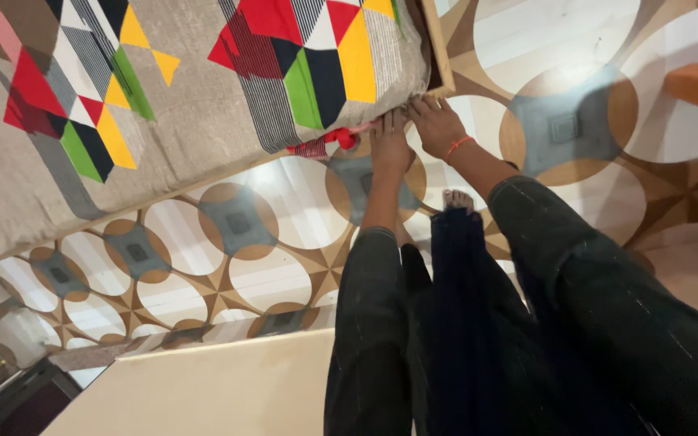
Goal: The person tucks a patterned bedsheet around the mattress edges and corners, then places and smooths a white pillowcase over a pillow on the bed.
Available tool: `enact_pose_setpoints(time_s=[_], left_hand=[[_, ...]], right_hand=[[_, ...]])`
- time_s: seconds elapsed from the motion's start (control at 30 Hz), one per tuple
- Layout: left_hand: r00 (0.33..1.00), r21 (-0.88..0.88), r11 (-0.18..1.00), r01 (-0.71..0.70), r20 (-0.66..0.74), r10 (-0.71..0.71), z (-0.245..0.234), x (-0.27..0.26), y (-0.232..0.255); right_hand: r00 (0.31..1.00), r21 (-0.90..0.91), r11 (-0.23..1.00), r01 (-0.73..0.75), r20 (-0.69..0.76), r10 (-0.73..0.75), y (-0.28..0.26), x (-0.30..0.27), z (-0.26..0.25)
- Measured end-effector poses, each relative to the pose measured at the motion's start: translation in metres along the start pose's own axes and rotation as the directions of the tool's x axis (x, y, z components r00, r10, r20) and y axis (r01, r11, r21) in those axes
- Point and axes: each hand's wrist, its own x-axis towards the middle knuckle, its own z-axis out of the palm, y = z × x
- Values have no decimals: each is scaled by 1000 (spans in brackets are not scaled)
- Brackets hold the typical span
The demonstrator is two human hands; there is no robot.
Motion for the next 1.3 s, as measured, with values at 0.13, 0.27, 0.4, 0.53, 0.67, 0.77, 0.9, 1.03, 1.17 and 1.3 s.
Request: enact_pose_setpoints(time_s=[0.13,0.27,0.4,0.53,0.67,0.77,0.9,1.03,1.17,1.3], left_hand=[[1000,52,999,-15,-8,16,-1,5,1],[992,52,998,30,122,-36,-3,25,-3],[983,78,991,107,139,-117,15,41,-2],[972,81,977,197,113,-206,47,58,-3],[983,35,985,171,-81,-167,61,54,-2],[983,57,995,87,-167,-76,58,43,-6],[992,9,992,125,-21,-124,49,40,-4],[950,-124,992,-16,-310,-23,54,20,10],[949,-394,916,68,-257,-181,52,-50,-6],[951,-278,928,247,-116,-287,39,-76,-42]], right_hand=[[999,-38,999,-25,38,27,9,6,13],[999,-28,999,-31,34,32,22,21,22],[988,-28,998,-63,139,66,27,29,28],[986,16,997,-81,145,78,28,31,32],[999,46,998,-44,15,43,22,20,7],[992,33,999,32,-121,-28,15,6,-23],[997,90,995,39,-74,-33,4,-18,-47],[995,193,980,38,-94,-20,-11,-27,-55],[980,166,982,-90,190,58,-41,-33,-41],[988,207,978,15,146,-46,-65,-29,-28]])
